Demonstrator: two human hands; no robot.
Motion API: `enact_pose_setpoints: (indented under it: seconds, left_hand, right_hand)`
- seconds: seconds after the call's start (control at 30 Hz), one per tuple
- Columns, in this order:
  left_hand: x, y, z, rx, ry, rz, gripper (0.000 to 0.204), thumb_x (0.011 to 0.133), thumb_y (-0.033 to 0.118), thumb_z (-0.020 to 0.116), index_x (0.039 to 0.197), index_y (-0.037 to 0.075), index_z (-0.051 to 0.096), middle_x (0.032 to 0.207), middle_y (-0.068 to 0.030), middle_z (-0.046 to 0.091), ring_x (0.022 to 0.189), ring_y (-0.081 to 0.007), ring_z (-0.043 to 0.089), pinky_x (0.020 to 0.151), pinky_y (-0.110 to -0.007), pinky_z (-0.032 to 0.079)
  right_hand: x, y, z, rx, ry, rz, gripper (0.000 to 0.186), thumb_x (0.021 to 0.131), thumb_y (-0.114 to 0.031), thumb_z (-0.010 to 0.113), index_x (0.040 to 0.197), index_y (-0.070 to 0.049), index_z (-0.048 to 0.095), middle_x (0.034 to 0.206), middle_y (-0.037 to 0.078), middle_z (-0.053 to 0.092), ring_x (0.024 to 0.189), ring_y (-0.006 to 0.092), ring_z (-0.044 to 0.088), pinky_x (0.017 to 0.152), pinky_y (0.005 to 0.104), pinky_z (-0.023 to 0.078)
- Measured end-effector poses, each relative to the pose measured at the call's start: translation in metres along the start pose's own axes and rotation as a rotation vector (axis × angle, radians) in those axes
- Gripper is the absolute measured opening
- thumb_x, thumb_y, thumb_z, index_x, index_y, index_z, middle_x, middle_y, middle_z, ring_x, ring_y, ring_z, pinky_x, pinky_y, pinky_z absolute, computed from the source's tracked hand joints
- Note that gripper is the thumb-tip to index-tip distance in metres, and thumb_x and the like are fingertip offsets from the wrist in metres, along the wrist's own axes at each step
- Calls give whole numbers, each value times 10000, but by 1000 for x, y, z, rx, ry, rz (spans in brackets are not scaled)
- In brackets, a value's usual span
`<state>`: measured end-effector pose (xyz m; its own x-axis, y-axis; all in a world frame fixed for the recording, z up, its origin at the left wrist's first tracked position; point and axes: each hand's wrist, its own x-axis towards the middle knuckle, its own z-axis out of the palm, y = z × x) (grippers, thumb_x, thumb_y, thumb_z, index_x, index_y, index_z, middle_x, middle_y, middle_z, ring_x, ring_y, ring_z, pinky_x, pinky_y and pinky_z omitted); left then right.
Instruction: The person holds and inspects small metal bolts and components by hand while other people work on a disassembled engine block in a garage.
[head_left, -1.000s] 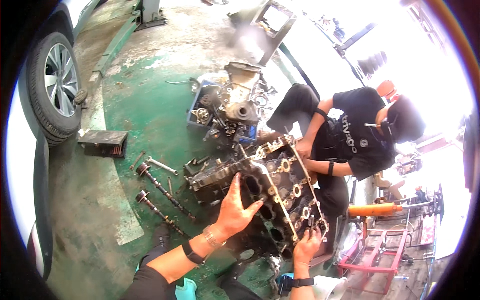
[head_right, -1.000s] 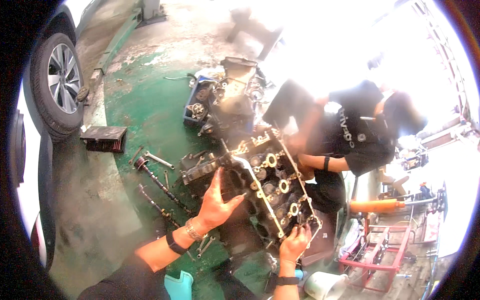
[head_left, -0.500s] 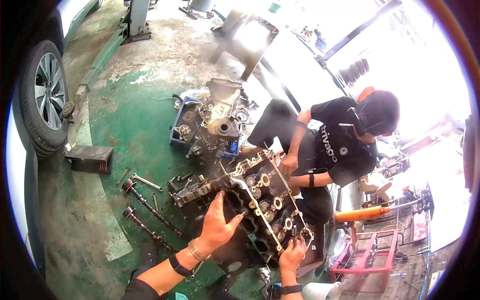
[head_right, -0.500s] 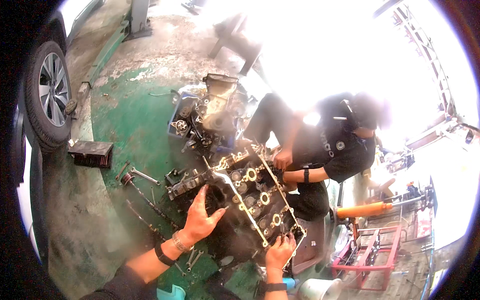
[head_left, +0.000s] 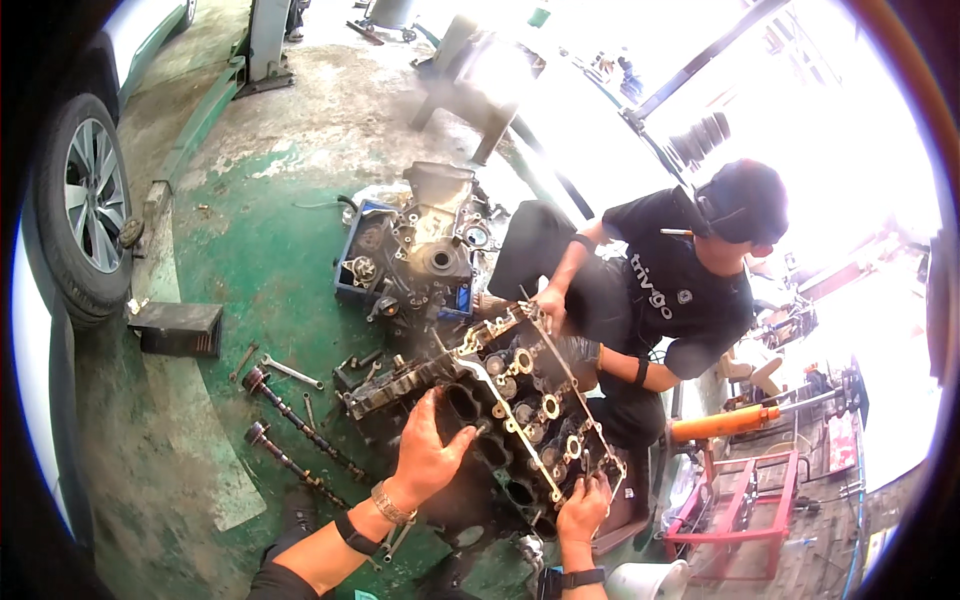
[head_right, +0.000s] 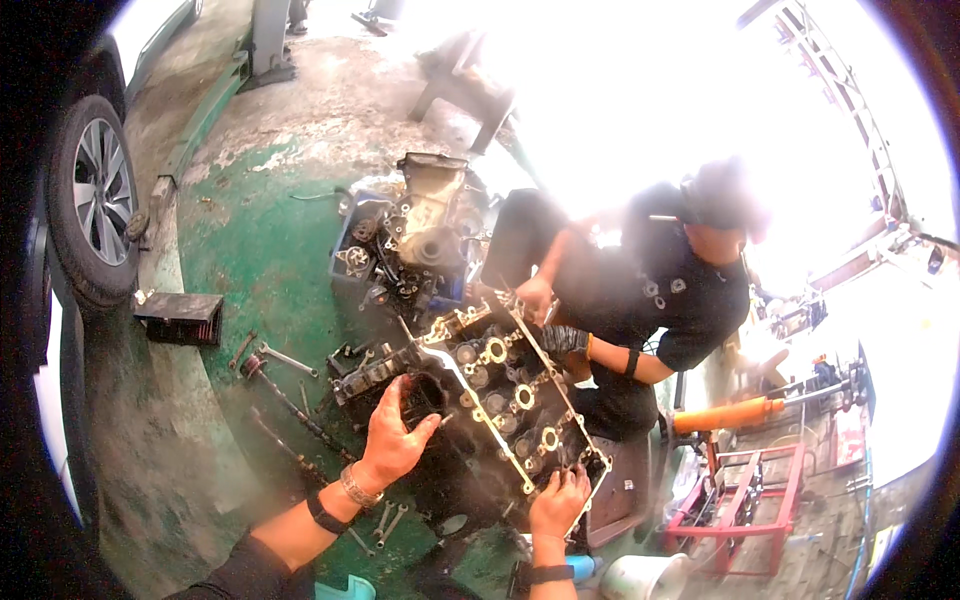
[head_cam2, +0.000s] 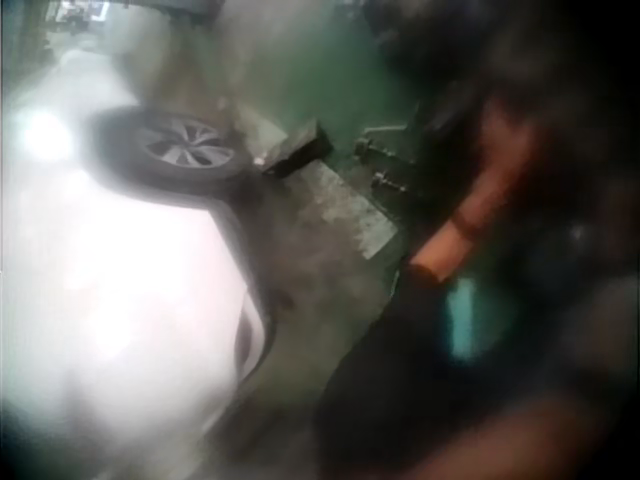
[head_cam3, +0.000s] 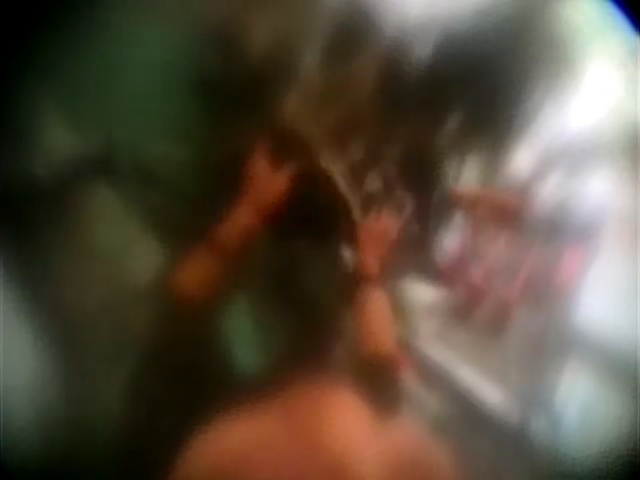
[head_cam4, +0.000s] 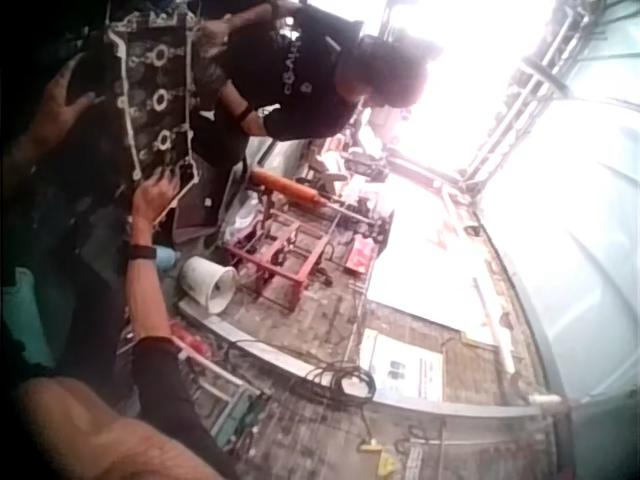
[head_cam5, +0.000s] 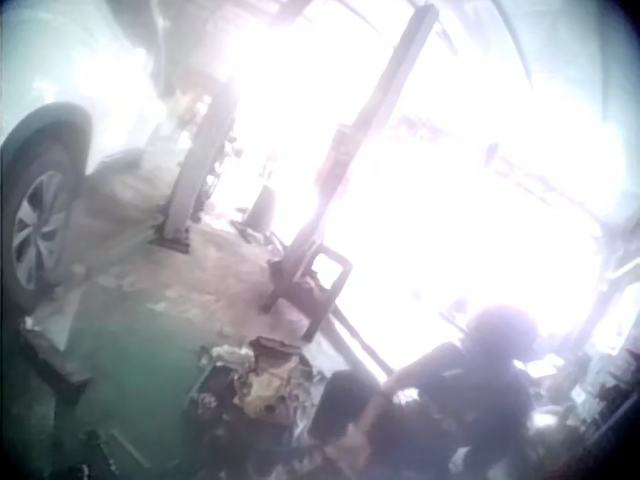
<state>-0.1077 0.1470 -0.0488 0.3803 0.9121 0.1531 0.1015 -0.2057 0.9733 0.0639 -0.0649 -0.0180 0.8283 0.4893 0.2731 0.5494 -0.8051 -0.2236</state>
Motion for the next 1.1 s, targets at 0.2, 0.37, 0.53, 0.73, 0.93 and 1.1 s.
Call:
enact_pose_setpoints:
  seconds: [0.2,0.37,0.53,0.73,0.93,1.1]
  left_hand:
    - [-1,5,-5,-25,15,-12,557,807,134,725,1251,-62,451,1115,-194,600,1025,-298,600,912,-365,465]
    - [-20,12,-15,56,-13,96,495,804,131,726,1202,-37,484,1053,-176,601,949,-284,598,836,-367,485]
    - [-71,41,-26,-6,-64,-39,503,793,130,738,1201,-34,495,1059,-161,605,956,-251,599,840,-360,492]
    - [-148,79,-42,-189,19,-348,451,826,134,726,1184,-32,508,1061,-133,620,956,-196,615,810,-310,510]
    - [-200,81,-78,30,-36,-357,354,856,167,617,1175,22,567,1030,-161,627,919,-257,599,803,-413,478]
    - [-254,98,-76,244,-39,-94,256,820,211,519,957,34,644,955,-218,618,870,-365,576,774,-560,420]
  right_hand:
    - [0,-1,0,15,14,-9,246,886,-126,550,984,69,663,1243,240,553,1166,393,475,1028,444,361]
    - [1,3,2,30,43,-44,226,877,-124,558,961,62,654,1232,249,548,1166,419,462,1025,465,361]
    - [-1,7,7,44,44,-17,228,873,-132,568,976,53,654,1249,229,533,1170,408,455,1019,457,370]
    - [3,-5,-16,164,93,-26,201,898,-108,545,983,28,666,1222,234,562,1159,388,492,1024,458,371]
    - [-48,-6,-47,948,120,181,296,973,-137,485,1178,56,577,1182,211,599,1096,326,539,965,395,415]
    - [-161,2,-36,1182,-222,426,300,984,-168,456,1102,60,612,985,178,679,812,281,623,808,314,477]
